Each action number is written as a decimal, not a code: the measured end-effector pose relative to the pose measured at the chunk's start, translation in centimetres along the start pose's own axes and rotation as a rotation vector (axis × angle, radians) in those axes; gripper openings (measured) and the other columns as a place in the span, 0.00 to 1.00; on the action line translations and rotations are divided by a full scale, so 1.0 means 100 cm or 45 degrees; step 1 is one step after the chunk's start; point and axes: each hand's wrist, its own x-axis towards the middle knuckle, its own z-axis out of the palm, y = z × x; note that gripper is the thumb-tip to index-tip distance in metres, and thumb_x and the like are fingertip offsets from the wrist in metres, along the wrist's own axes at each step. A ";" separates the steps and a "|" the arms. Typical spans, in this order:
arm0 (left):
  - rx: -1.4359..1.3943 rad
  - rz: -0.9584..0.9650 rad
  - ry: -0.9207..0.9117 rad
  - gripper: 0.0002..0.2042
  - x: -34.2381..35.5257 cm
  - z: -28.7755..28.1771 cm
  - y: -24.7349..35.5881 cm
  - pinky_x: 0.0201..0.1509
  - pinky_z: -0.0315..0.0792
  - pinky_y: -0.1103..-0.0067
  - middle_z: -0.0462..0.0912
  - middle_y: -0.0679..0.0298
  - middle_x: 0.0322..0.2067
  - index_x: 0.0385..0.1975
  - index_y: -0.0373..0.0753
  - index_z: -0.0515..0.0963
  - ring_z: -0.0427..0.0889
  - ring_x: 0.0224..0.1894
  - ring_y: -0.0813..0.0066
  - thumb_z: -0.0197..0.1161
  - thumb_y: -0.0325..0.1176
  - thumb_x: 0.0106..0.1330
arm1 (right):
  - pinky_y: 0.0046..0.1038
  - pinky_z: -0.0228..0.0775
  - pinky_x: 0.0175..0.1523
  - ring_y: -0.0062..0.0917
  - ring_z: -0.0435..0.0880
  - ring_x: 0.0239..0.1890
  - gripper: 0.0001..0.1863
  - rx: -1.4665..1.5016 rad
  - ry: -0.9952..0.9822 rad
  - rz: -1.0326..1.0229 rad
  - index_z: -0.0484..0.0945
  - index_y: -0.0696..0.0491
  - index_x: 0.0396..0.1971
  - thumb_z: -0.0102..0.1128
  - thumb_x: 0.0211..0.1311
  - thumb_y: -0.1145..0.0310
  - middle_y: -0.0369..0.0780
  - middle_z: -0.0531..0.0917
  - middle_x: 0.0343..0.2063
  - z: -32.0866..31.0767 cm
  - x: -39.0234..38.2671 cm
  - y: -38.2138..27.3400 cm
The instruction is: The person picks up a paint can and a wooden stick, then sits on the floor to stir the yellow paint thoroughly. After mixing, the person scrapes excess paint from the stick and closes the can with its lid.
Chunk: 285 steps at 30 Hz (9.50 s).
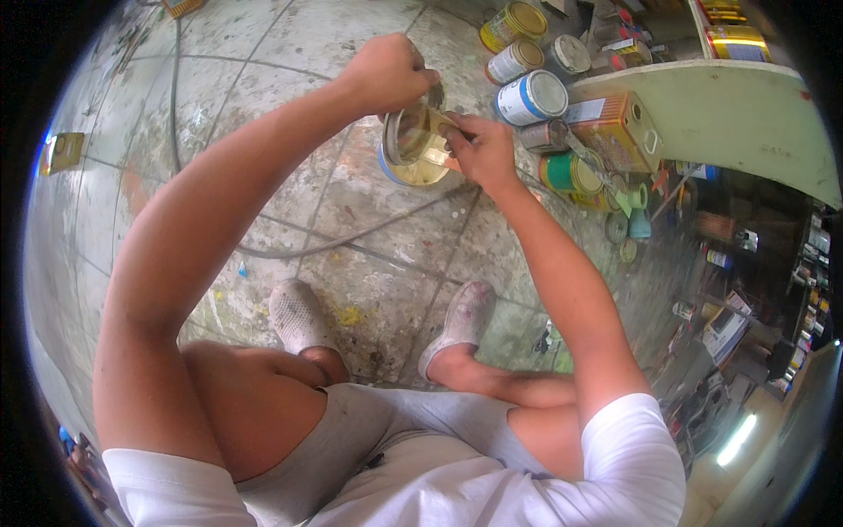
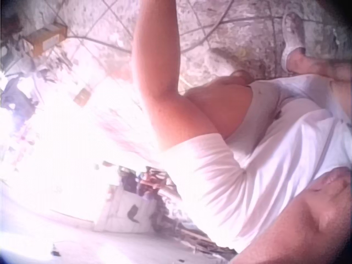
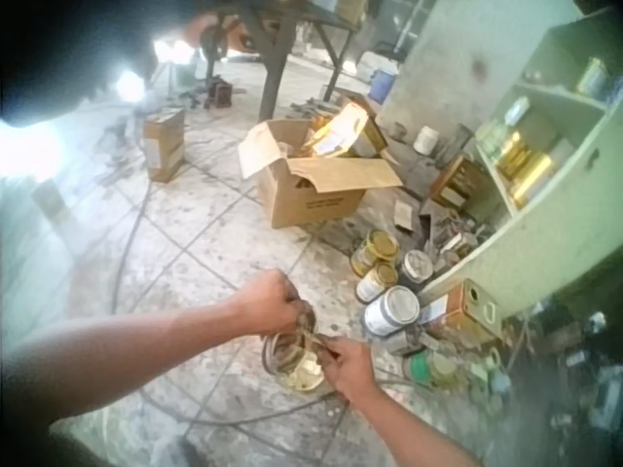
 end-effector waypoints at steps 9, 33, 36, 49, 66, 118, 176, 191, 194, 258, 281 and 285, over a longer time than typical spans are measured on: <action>-0.221 0.000 0.216 0.18 0.000 0.017 -0.005 0.32 0.82 0.69 0.84 0.52 0.19 0.36 0.32 0.88 0.86 0.21 0.58 0.64 0.44 0.66 | 0.27 0.75 0.35 0.24 0.84 0.26 0.14 0.187 -0.095 0.247 0.88 0.54 0.45 0.68 0.58 0.75 0.46 0.88 0.29 0.009 -0.004 0.006; -0.038 0.299 0.230 0.14 -0.027 0.053 -0.035 0.39 0.79 0.62 0.85 0.50 0.27 0.46 0.45 0.86 0.84 0.32 0.48 0.66 0.44 0.66 | 0.38 0.71 0.49 0.37 0.77 0.43 0.20 -0.500 0.022 -0.501 0.87 0.50 0.38 0.61 0.42 0.83 0.38 0.81 0.37 0.037 -0.079 0.034; 0.013 0.339 0.231 0.14 -0.030 0.051 -0.033 0.38 0.78 0.62 0.84 0.50 0.26 0.46 0.44 0.86 0.84 0.32 0.46 0.65 0.43 0.66 | 0.38 0.72 0.49 0.38 0.78 0.43 0.20 -0.422 -0.069 -0.445 0.87 0.51 0.39 0.62 0.42 0.83 0.37 0.82 0.38 0.038 -0.094 0.043; -0.167 0.271 0.294 0.13 -0.026 0.050 -0.043 0.40 0.77 0.63 0.85 0.48 0.28 0.43 0.39 0.85 0.85 0.32 0.48 0.64 0.41 0.68 | 0.38 0.78 0.38 0.44 0.87 0.33 0.14 -0.114 0.064 0.045 0.82 0.56 0.47 0.63 0.60 0.75 0.48 0.87 0.35 -0.008 -0.057 -0.004; -0.255 0.127 0.421 0.15 -0.038 0.044 -0.017 0.37 0.78 0.67 0.86 0.52 0.25 0.41 0.36 0.85 0.86 0.30 0.54 0.65 0.43 0.68 | 0.41 0.76 0.37 0.46 0.85 0.31 0.12 -0.318 0.218 -0.203 0.81 0.58 0.42 0.66 0.56 0.76 0.50 0.84 0.31 0.000 -0.002 -0.003; -0.312 0.362 0.476 0.18 -0.045 0.066 -0.025 0.37 0.80 0.74 0.88 0.51 0.30 0.48 0.36 0.85 0.89 0.30 0.63 0.69 0.43 0.66 | 0.24 0.82 0.32 0.25 0.88 0.27 0.06 0.715 -0.032 0.479 0.81 0.64 0.38 0.65 0.62 0.81 0.43 0.87 0.29 0.027 -0.012 0.005; -0.394 0.322 0.451 0.19 -0.041 0.075 -0.028 0.44 0.82 0.78 0.90 0.54 0.38 0.50 0.34 0.84 0.88 0.39 0.76 0.72 0.40 0.66 | 0.25 0.72 0.21 0.21 0.82 0.18 0.05 0.478 0.163 0.547 0.80 0.61 0.35 0.64 0.60 0.78 0.42 0.85 0.22 0.028 -0.008 0.010; -0.266 0.290 0.491 0.19 -0.038 0.076 -0.045 0.45 0.81 0.76 0.89 0.51 0.39 0.50 0.35 0.85 0.89 0.40 0.73 0.72 0.42 0.66 | 0.27 0.76 0.23 0.21 0.82 0.21 0.06 1.051 -0.084 0.612 0.81 0.63 0.37 0.66 0.61 0.79 0.41 0.84 0.23 0.035 -0.013 0.011; -0.192 0.277 0.497 0.20 -0.030 0.071 -0.055 0.47 0.82 0.76 0.89 0.49 0.42 0.52 0.36 0.84 0.89 0.43 0.74 0.71 0.42 0.67 | 0.30 0.80 0.30 0.27 0.84 0.25 0.10 0.674 -0.101 0.386 0.82 0.60 0.39 0.68 0.56 0.79 0.42 0.85 0.25 0.033 -0.017 0.012; -0.396 -0.068 0.188 0.15 -0.011 0.019 -0.036 0.33 0.78 0.77 0.89 0.59 0.28 0.43 0.35 0.87 0.84 0.26 0.79 0.66 0.41 0.68 | 0.37 0.80 0.40 0.39 0.86 0.37 0.15 -0.424 -0.045 -0.404 0.86 0.50 0.42 0.65 0.53 0.75 0.41 0.85 0.38 0.020 -0.021 0.014; -0.747 -0.489 0.145 0.22 -0.009 0.012 -0.167 0.37 0.83 0.73 0.85 0.56 0.37 0.54 0.29 0.80 0.84 0.36 0.72 0.62 0.43 0.72 | 0.35 0.80 0.51 0.33 0.79 0.53 0.11 -0.656 -0.334 -0.442 0.87 0.53 0.37 0.67 0.50 0.73 0.35 0.83 0.46 -0.006 0.000 0.073; -0.757 -0.593 0.073 0.21 -0.009 0.019 -0.197 0.37 0.83 0.73 0.84 0.60 0.36 0.55 0.33 0.80 0.83 0.35 0.73 0.62 0.43 0.72 | 0.35 0.78 0.52 0.39 0.82 0.46 0.16 -0.910 -0.261 -0.296 0.87 0.53 0.40 0.60 0.51 0.79 0.38 0.85 0.42 -0.025 0.005 0.092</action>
